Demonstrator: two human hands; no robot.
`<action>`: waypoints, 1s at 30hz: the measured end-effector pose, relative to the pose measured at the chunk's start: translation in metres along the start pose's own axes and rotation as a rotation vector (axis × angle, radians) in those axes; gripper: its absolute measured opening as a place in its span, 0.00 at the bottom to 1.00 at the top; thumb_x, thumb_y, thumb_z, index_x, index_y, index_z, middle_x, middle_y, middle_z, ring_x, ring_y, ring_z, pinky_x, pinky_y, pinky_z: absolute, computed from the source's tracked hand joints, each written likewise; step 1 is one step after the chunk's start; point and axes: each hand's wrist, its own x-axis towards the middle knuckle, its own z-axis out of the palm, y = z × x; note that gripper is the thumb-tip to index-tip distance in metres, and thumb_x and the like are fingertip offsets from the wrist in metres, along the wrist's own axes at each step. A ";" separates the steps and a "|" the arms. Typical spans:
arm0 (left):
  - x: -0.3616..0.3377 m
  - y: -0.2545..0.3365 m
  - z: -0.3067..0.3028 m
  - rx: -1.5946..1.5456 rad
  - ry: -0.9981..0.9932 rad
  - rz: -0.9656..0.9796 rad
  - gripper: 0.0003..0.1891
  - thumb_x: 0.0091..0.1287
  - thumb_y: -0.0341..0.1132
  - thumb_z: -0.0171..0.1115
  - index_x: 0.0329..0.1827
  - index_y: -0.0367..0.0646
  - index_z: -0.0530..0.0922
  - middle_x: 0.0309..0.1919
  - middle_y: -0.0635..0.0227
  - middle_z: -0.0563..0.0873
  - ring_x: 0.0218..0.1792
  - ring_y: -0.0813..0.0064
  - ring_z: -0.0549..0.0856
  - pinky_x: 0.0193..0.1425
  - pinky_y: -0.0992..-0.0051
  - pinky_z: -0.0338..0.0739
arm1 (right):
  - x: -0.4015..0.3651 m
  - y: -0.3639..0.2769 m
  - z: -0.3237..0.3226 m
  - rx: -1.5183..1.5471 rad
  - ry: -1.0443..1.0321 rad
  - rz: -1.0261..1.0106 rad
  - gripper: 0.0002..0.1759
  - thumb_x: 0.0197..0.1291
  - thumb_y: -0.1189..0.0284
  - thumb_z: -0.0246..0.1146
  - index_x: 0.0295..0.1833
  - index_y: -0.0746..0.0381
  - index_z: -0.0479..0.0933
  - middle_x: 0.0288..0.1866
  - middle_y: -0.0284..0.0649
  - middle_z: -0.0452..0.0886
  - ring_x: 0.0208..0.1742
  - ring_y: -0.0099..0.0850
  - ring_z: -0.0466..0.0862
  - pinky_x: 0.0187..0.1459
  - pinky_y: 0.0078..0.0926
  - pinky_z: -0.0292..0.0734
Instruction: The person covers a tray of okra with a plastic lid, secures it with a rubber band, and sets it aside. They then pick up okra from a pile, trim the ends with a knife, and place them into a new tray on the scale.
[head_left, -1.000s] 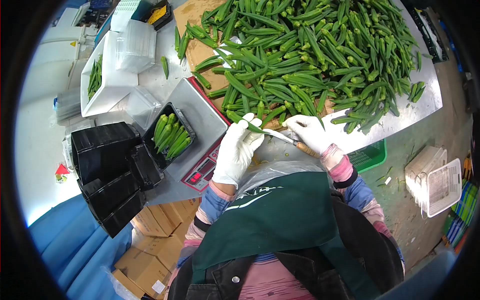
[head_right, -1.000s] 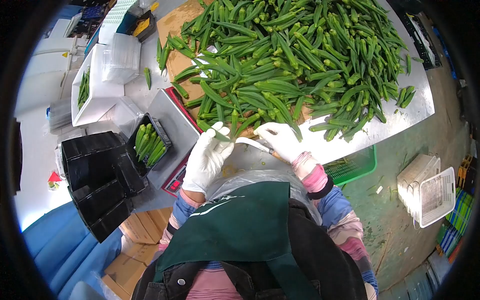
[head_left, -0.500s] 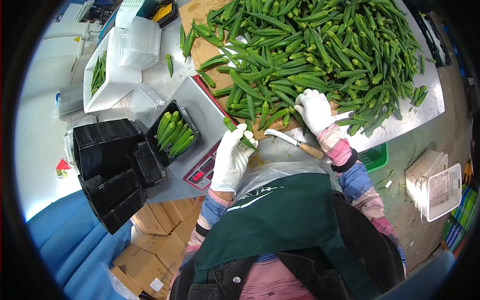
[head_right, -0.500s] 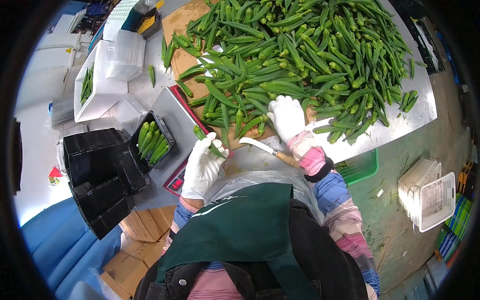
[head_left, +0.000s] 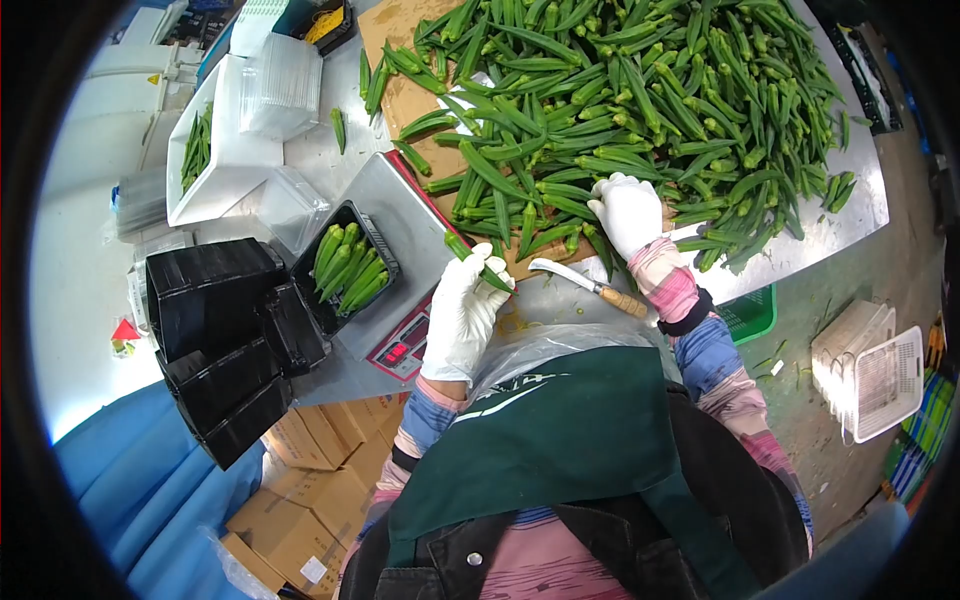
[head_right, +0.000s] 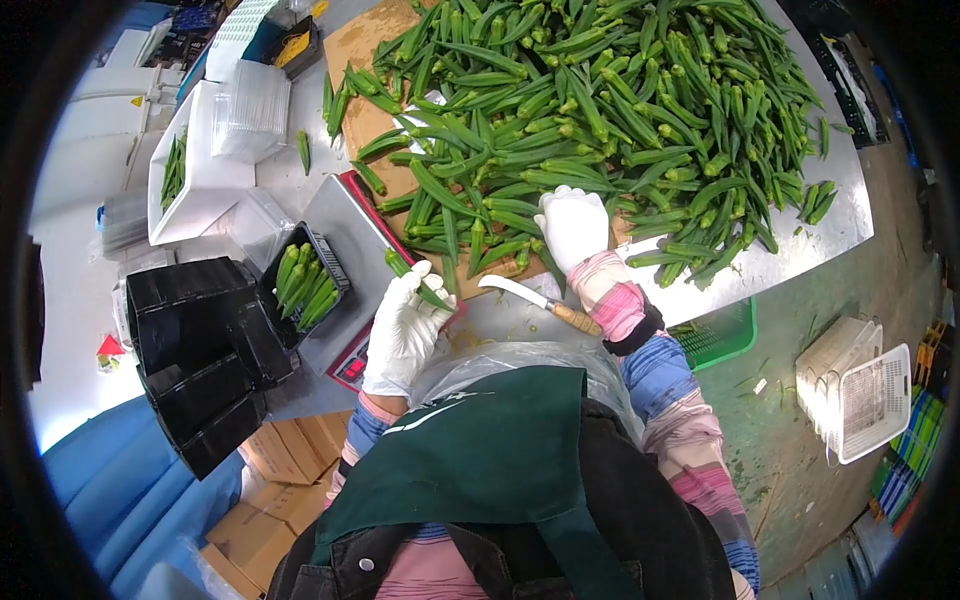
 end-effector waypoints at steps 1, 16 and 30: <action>0.001 -0.001 -0.001 0.004 0.001 -0.002 0.14 0.72 0.35 0.65 0.56 0.39 0.79 0.43 0.63 0.84 0.43 0.66 0.85 0.54 0.63 0.84 | 0.000 0.001 0.001 -0.004 -0.007 0.004 0.10 0.56 0.62 0.71 0.38 0.56 0.83 0.37 0.39 0.82 0.43 0.39 0.83 0.47 0.39 0.74; 0.004 -0.004 0.001 0.023 -0.008 -0.028 0.15 0.73 0.35 0.64 0.58 0.39 0.78 0.44 0.62 0.84 0.45 0.66 0.86 0.55 0.62 0.84 | 0.034 0.033 -0.017 0.105 0.287 0.027 0.18 0.60 0.66 0.69 0.56 0.54 0.85 0.49 0.35 0.85 0.51 0.40 0.81 0.50 0.37 0.75; 0.004 -0.005 0.010 0.051 -0.026 -0.022 0.16 0.72 0.35 0.65 0.59 0.38 0.78 0.45 0.62 0.84 0.47 0.67 0.85 0.56 0.62 0.84 | -0.052 0.022 -0.011 0.428 -0.005 -0.132 0.16 0.63 0.70 0.65 0.56 0.57 0.85 0.58 0.42 0.86 0.57 0.43 0.83 0.59 0.38 0.78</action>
